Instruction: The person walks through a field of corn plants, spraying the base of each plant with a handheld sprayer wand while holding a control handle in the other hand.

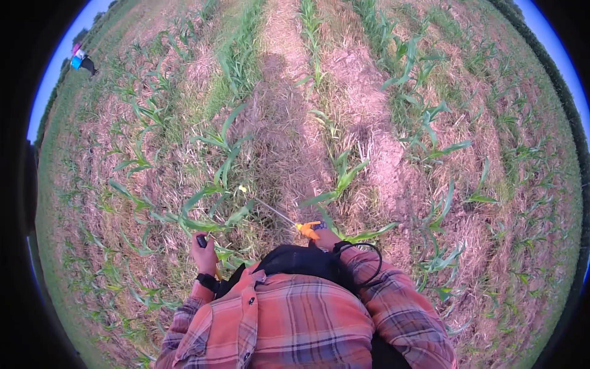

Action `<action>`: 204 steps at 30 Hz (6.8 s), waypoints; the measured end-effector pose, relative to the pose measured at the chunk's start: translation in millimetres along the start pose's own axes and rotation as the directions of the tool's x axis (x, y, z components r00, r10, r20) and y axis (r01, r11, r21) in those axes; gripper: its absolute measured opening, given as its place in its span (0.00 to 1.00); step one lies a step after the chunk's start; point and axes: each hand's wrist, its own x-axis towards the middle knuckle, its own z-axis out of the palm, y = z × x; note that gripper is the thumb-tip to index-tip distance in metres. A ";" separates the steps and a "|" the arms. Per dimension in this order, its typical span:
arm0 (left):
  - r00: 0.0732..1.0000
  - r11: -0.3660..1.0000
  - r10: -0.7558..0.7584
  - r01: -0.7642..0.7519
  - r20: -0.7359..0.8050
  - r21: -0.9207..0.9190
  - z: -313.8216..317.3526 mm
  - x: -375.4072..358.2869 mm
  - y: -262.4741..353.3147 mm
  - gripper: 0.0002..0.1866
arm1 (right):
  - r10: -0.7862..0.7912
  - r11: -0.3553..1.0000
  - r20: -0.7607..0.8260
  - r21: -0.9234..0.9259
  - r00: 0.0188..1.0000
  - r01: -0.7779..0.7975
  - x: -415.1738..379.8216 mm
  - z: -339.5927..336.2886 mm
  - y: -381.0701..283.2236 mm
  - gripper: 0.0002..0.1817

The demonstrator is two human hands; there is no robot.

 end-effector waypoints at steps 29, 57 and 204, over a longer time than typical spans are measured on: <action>0.990 1.000 -0.020 0.020 0.142 0.000 143.5 144.8 111.3 0.09 | 0.559 0.806 -0.772 0.421 0.302 -0.416 2.4 -151.8 162.4 0.10; 0.985 0.936 -0.174 0.162 -0.011 -0.314 105.5 299.6 175.2 0.10 | 0.025 0.980 0.222 0.186 0.975 -0.068 270.5 -289.8 -19.8 0.16; 0.986 0.988 -0.087 0.104 0.142 -0.118 666.6 1163.4 541.9 0.09 | 0.897 0.418 -0.384 0.898 0.221 -0.139 831.1 -1080.6 135.1 0.05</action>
